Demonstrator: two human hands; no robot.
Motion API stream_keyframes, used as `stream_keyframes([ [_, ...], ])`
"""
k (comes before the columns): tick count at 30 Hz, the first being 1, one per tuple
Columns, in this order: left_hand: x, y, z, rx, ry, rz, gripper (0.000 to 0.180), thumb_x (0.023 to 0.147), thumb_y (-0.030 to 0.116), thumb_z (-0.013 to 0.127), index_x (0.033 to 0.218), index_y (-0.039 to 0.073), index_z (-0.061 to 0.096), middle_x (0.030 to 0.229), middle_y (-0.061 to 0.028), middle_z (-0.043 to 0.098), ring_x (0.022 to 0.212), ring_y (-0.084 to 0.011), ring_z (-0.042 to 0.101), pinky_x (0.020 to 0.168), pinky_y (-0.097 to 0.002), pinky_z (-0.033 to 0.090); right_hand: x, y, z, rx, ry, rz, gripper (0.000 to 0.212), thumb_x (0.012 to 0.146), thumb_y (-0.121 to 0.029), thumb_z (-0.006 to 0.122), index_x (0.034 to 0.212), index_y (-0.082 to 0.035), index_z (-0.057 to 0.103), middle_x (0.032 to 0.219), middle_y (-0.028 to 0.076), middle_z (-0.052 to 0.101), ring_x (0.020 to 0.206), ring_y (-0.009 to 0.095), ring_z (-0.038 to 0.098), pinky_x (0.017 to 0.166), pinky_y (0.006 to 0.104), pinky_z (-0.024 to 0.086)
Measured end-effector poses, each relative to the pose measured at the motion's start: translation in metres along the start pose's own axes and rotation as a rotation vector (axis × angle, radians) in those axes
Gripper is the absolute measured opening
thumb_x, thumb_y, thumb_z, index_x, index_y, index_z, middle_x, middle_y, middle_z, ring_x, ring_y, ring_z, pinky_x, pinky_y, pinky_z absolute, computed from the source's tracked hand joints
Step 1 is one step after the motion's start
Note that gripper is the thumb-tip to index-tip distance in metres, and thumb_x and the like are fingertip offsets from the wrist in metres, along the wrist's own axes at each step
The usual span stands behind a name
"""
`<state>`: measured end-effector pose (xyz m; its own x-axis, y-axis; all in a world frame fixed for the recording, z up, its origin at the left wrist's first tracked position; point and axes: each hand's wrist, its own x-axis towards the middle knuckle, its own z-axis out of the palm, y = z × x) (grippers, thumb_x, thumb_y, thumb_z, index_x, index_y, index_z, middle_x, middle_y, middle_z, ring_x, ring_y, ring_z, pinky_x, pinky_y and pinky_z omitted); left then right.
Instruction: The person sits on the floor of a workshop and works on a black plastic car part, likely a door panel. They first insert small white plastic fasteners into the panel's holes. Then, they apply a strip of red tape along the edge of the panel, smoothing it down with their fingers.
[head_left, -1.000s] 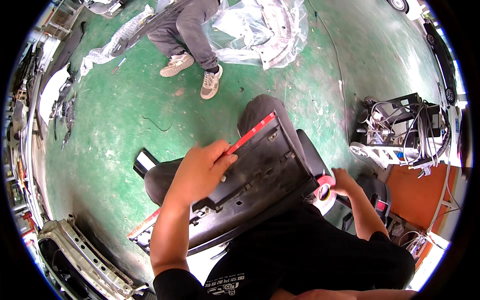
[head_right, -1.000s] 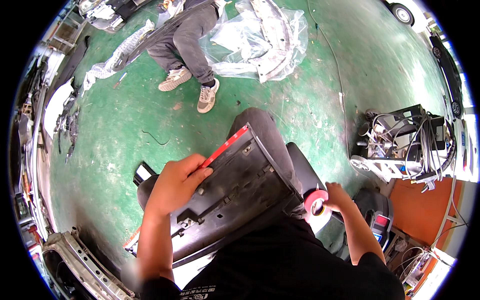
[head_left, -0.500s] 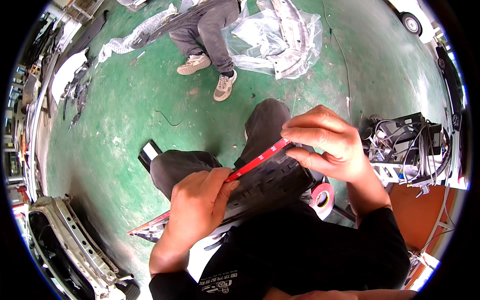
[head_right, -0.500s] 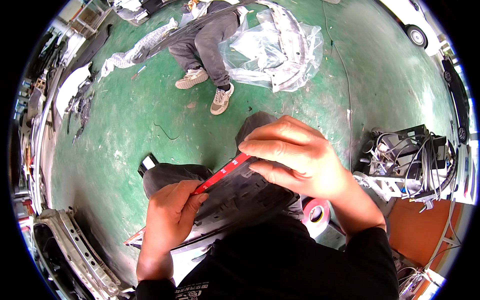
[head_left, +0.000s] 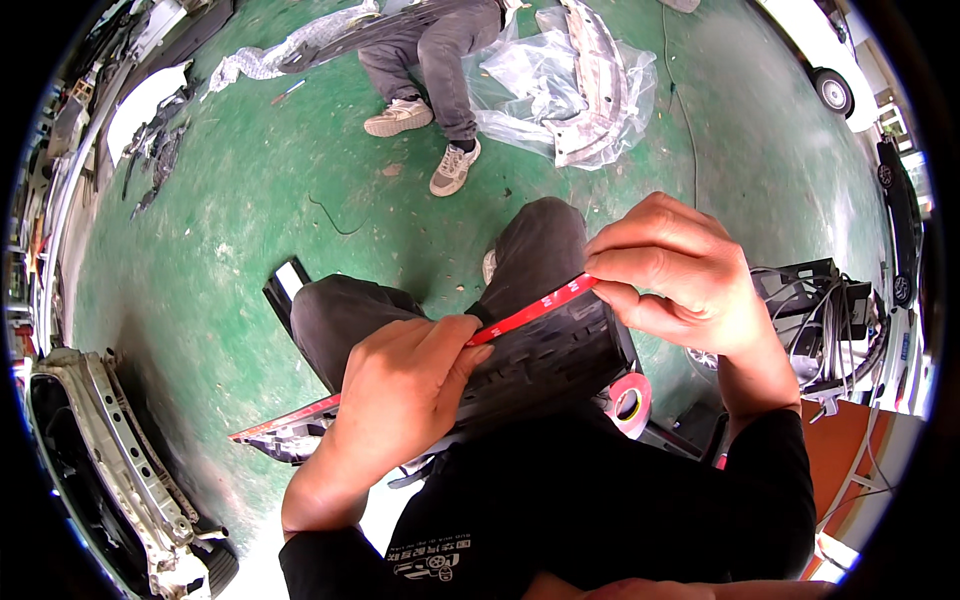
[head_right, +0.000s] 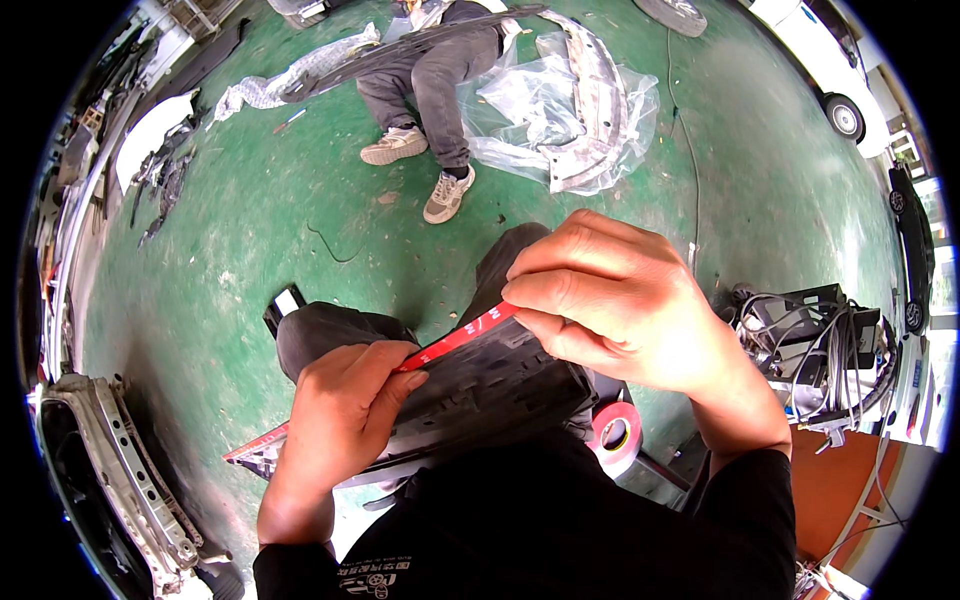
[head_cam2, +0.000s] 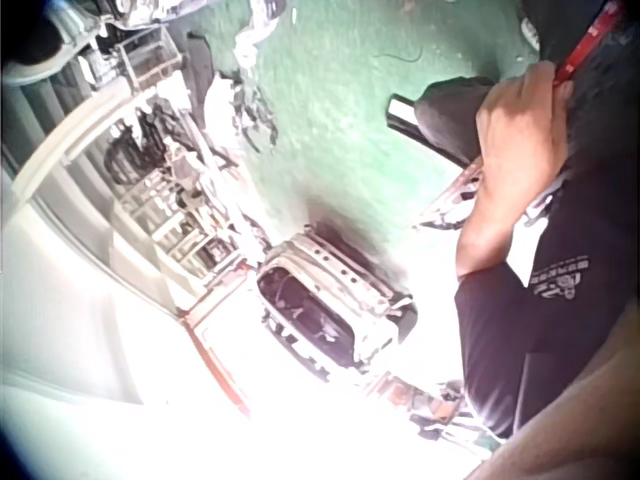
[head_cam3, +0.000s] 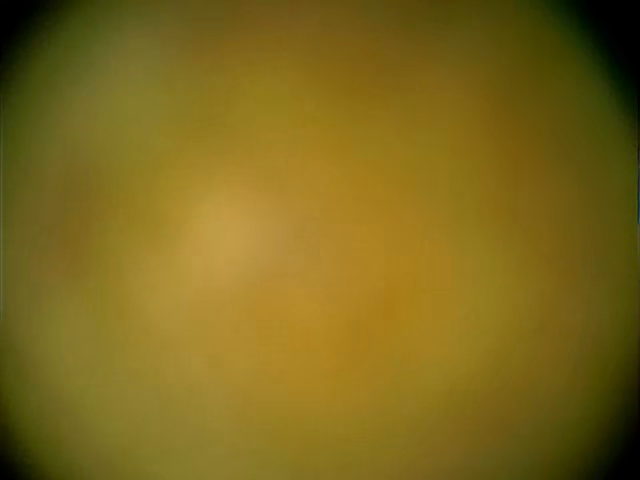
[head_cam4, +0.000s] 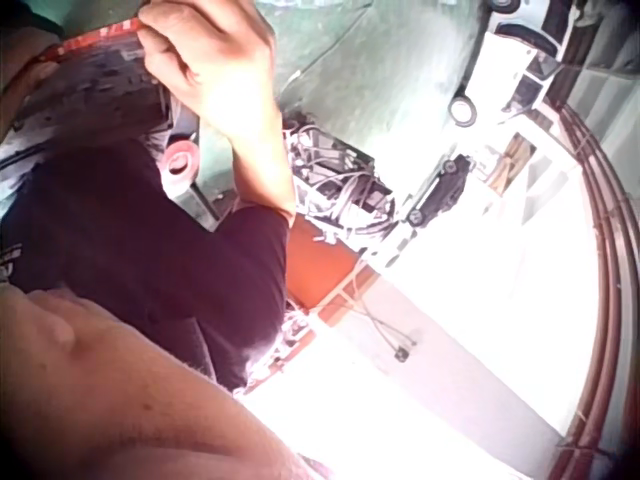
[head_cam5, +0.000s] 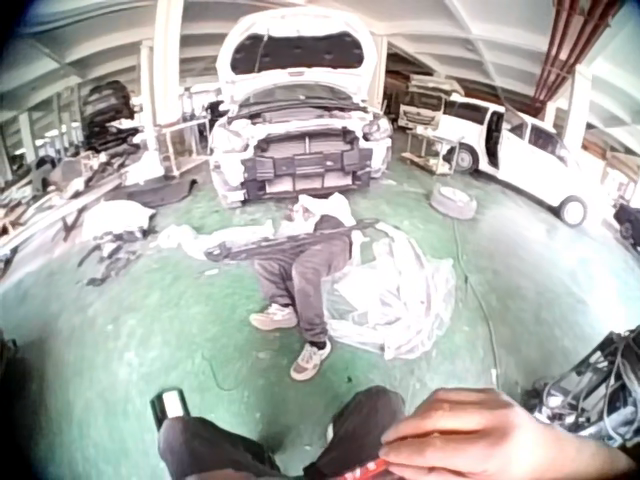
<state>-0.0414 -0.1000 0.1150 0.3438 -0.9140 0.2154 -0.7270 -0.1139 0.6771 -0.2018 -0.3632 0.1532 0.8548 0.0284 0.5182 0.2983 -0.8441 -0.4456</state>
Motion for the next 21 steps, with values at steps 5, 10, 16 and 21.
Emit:
stream_keyframes([
  [5, -0.004, -0.005, 0.005, 0.015, 0.044, 0.046, 0.020, 0.097, 0.014, 0.084, 0.109, 0.003, 0.072, 0.073, -0.0117, 0.068, 0.068, -0.0349, 0.068, 0.061, -0.0471, 0.052, -0.002, -0.004, 0.001, -0.003, 0.001, 0.007, 0.026, 0.078, 0.006, 0.091, 0.100, -0.003, 0.079, 0.101, 0.007, 0.076, 0.084, 0.027, 0.073, 0.069, 0.0390, 0.059],
  [10, -0.002, -0.004, 0.006, -0.025, 0.057, 0.044, 0.024, 0.098, 0.019, 0.085, 0.114, 0.003, 0.075, 0.074, -0.0118, 0.069, 0.067, -0.0343, 0.068, 0.061, -0.0463, 0.053, -0.004, -0.004, 0.000, -0.015, -0.003, -0.025, 0.027, 0.077, 0.007, 0.091, 0.099, -0.002, 0.078, 0.102, 0.008, 0.076, 0.084, 0.028, 0.073, 0.069, 0.0396, 0.060],
  [16, 0.000, -0.005, 0.007, -0.038, 0.060, 0.040, 0.023, 0.101, 0.021, 0.083, 0.116, 0.005, 0.077, 0.074, -0.0115, 0.069, 0.065, -0.0332, 0.068, 0.060, -0.0453, 0.053, 0.002, -0.009, -0.001, -0.067, 0.010, -0.074, 0.025, 0.077, 0.004, 0.090, 0.098, -0.001, 0.077, 0.103, 0.010, 0.076, 0.085, 0.029, 0.073, 0.070, 0.0410, 0.061],
  [21, 0.002, -0.003, 0.007, -0.032, 0.041, 0.013, 0.018, 0.102, 0.019, 0.081, 0.109, 0.003, 0.076, 0.074, -0.0121, 0.067, 0.065, -0.0330, 0.066, 0.060, -0.0456, 0.051, 0.011, -0.015, -0.007, -0.114, -0.017, -0.147, 0.022, 0.080, 0.001, 0.088, 0.098, 0.000, 0.076, 0.103, 0.011, 0.075, 0.085, 0.030, 0.072, 0.070, 0.0415, 0.061],
])
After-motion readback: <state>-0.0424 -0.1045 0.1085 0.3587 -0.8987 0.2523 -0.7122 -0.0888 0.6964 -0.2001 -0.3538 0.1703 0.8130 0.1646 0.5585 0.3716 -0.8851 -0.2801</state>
